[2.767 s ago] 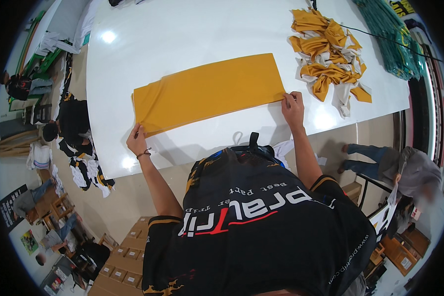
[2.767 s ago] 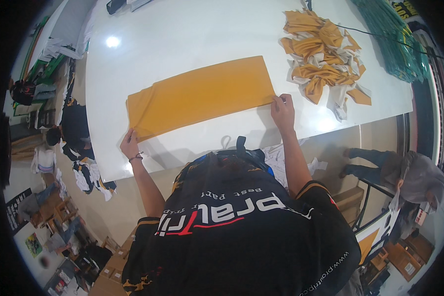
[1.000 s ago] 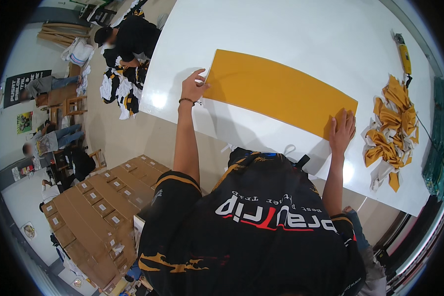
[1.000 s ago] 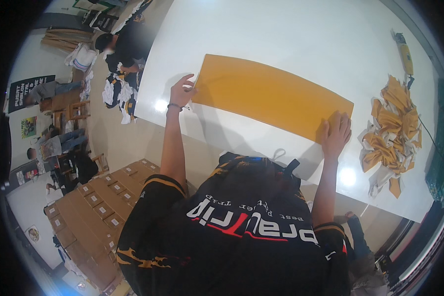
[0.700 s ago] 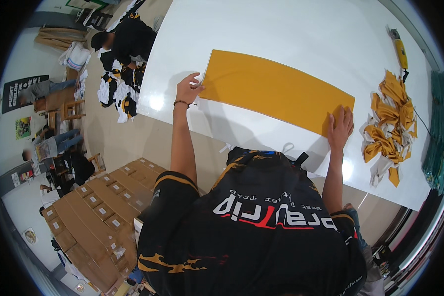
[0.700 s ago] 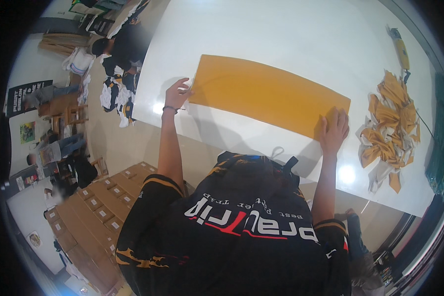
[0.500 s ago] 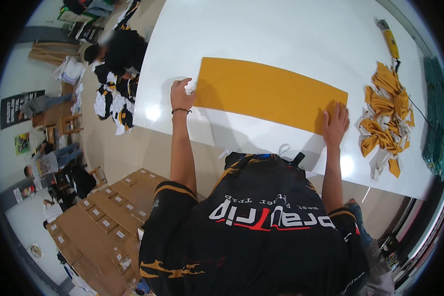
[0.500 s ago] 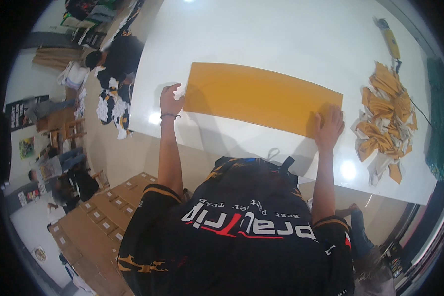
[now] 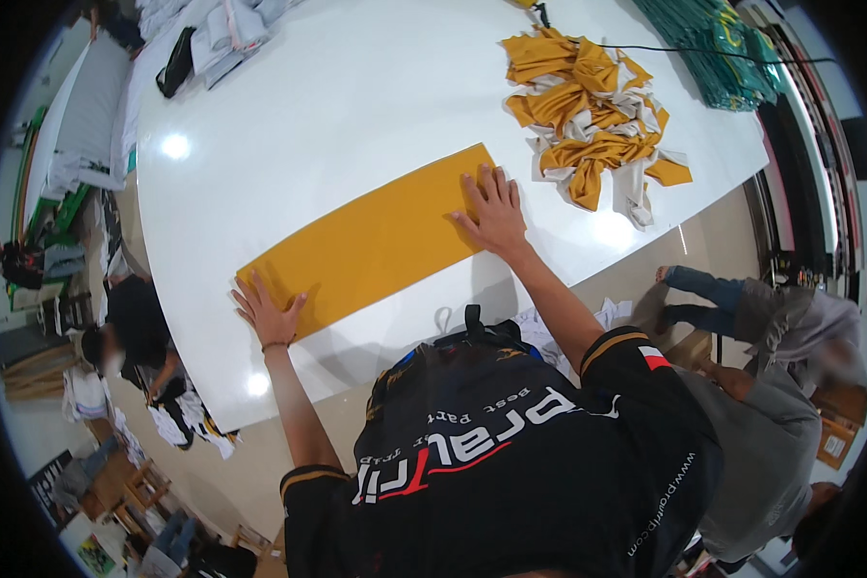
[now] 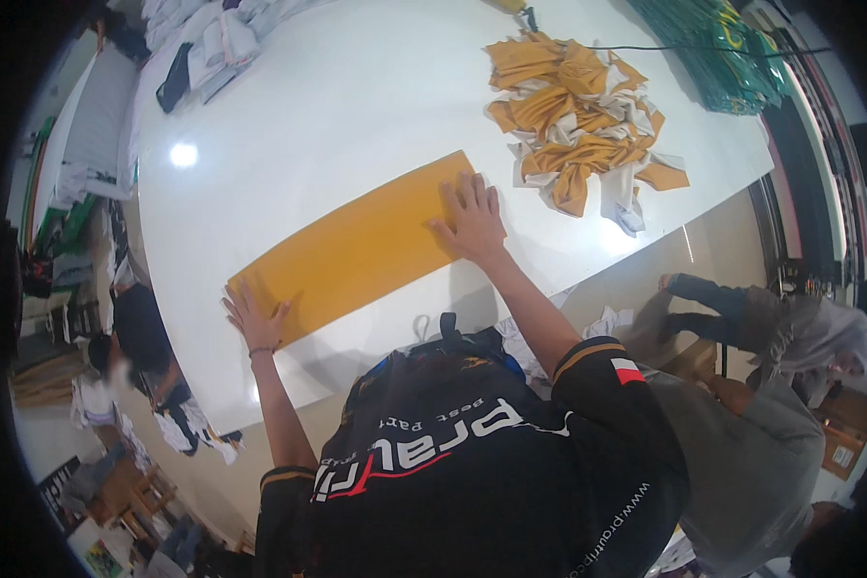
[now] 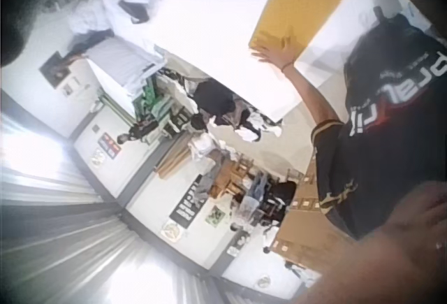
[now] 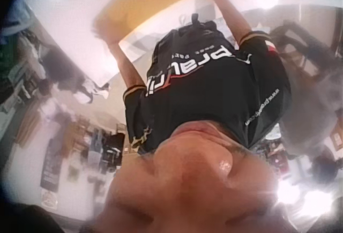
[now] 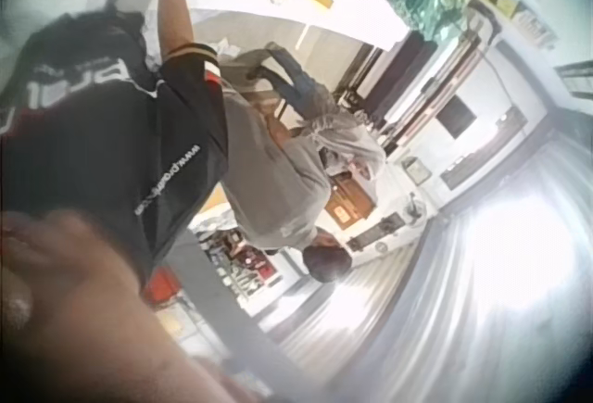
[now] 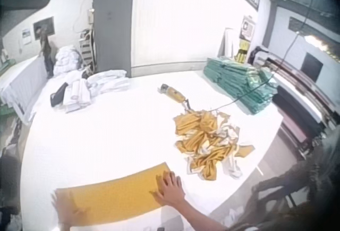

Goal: The person uses a yellow oscillating multi-tool to cut a rectangular piece of yellow fabric on a white table. They then fold the fabric in half, smooth it out, and repeatedly peel off the white backing paper from the adhesive side of the fabric.

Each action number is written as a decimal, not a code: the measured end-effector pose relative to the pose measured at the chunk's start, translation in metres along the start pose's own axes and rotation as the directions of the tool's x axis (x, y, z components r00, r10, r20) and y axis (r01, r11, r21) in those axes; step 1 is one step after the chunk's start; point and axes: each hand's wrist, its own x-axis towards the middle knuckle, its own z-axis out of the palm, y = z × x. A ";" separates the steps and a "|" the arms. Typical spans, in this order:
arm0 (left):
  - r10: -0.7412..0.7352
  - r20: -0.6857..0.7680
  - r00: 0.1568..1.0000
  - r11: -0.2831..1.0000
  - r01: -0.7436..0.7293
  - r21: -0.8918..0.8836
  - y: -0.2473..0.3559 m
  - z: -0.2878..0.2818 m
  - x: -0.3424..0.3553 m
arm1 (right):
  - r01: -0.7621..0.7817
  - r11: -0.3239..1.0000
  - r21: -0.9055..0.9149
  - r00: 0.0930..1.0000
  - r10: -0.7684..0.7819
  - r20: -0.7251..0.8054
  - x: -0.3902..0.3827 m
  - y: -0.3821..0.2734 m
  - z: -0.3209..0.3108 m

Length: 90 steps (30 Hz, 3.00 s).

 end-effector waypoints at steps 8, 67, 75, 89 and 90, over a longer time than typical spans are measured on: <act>0.019 -0.078 0.997 0.998 -0.015 0.054 -0.010 0.010 -0.002 | -0.164 0.970 0.182 0.948 0.206 -0.245 0.013 0.065 0.000; 0.128 0.411 0.902 0.844 0.119 -0.524 -0.058 -0.067 0.034 | -0.466 0.331 0.820 0.855 -0.068 0.514 -0.006 0.073 -0.049; -0.088 0.358 0.930 0.873 0.245 -0.422 -0.068 -0.042 0.006 | -0.471 0.575 0.669 0.877 0.226 0.423 -0.005 0.066 -0.021; -0.262 -0.119 0.958 0.675 0.094 -0.732 -0.064 -0.012 0.026 | -0.330 0.539 0.775 0.933 0.311 0.181 0.024 0.019 -0.042; -0.301 -0.102 0.948 0.691 0.143 -0.708 -0.061 -0.010 0.033 | -0.305 0.628 0.716 0.944 0.301 0.137 0.030 0.025 -0.030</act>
